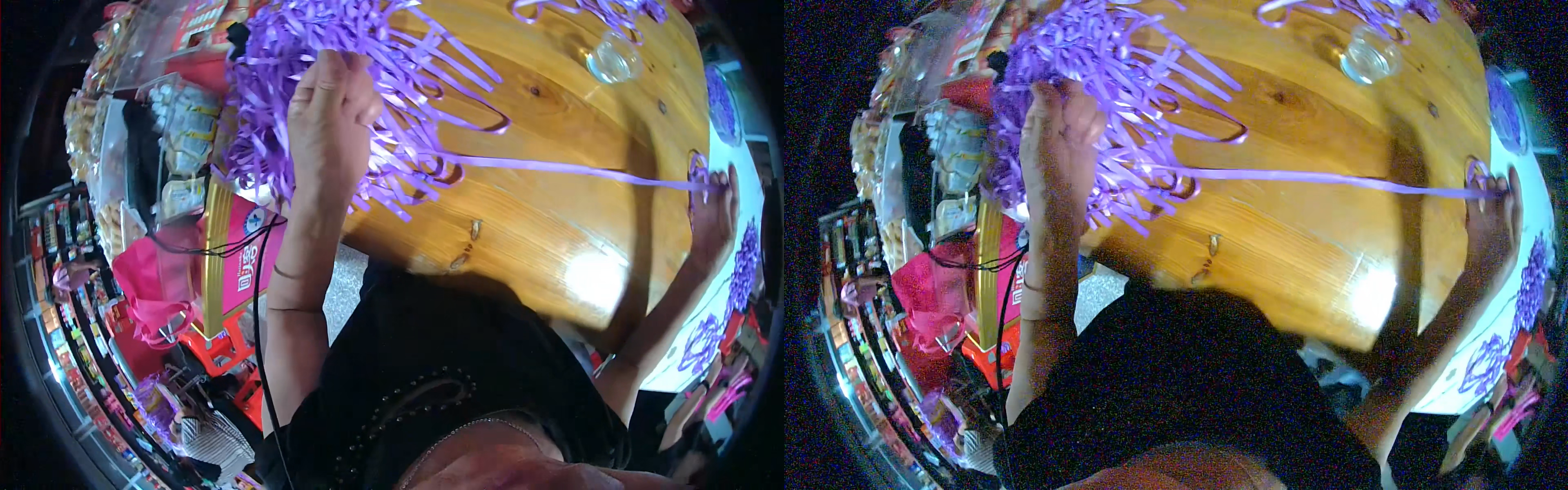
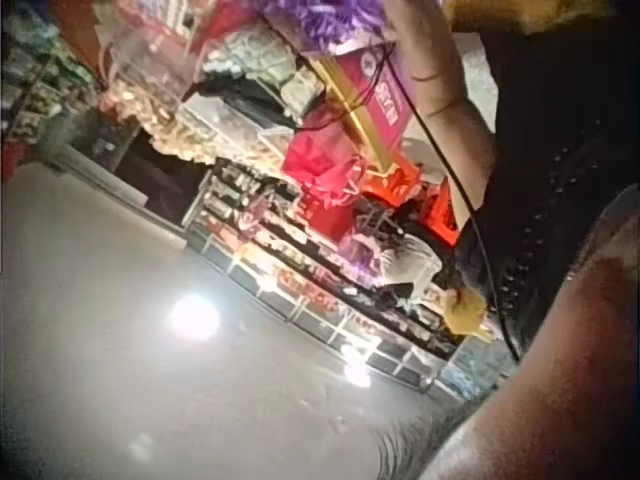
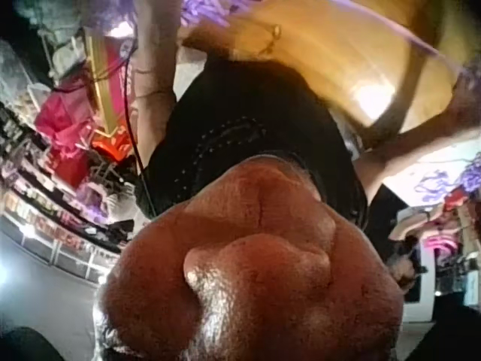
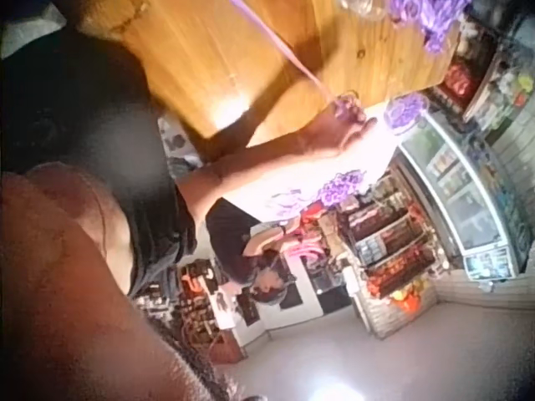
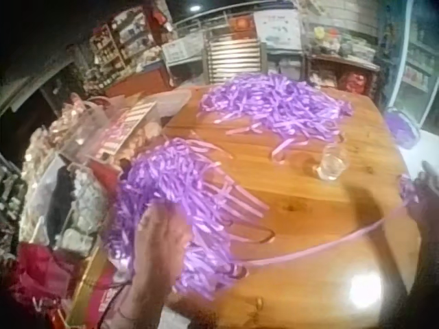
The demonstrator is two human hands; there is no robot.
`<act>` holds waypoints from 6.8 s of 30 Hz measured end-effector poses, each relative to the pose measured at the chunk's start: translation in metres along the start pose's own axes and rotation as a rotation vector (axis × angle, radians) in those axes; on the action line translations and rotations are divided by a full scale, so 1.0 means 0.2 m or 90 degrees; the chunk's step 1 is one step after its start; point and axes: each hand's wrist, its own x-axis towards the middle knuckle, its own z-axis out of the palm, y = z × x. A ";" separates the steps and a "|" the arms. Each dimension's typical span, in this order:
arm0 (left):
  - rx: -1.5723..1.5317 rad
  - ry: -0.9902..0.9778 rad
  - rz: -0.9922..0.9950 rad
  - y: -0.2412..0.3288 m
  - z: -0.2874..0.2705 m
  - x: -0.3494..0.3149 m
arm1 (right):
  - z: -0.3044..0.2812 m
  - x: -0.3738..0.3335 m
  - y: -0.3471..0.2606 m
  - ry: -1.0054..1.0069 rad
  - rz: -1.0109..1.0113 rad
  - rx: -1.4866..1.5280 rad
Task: Braiding or tying together multiple purple plastic strips on a wooden tabletop.
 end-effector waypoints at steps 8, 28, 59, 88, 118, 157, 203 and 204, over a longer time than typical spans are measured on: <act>0.103 -0.079 -0.043 -0.15 0.25 -0.13 | 0.97 -0.10 0.20 -0.145 -0.072 -0.343; 0.154 -0.135 -0.066 -0.29 0.29 -0.18 | 1.27 -0.10 0.35 -0.388 -0.122 -0.247; 0.287 -0.150 0.082 -0.33 0.24 -0.14 | 1.28 -0.08 0.26 -0.355 -0.117 -0.472; 0.449 -0.146 0.054 -0.29 0.26 -0.17 | 1.20 -0.06 0.39 -0.385 -0.154 -0.356; 0.514 -0.221 0.338 -0.34 0.22 -0.19 | 1.25 -0.06 0.30 -0.500 -0.201 -0.512; 0.521 -0.241 0.236 -0.28 0.23 -0.17 | 1.26 -0.04 0.33 -0.535 -0.360 -0.581; 0.477 -0.179 0.112 -0.30 0.22 -0.20 | 1.24 -0.03 0.35 -0.497 -0.202 -0.527; 0.488 -0.185 0.110 -0.30 0.22 -0.20 | 1.23 -0.03 0.37 -0.505 -0.263 -0.557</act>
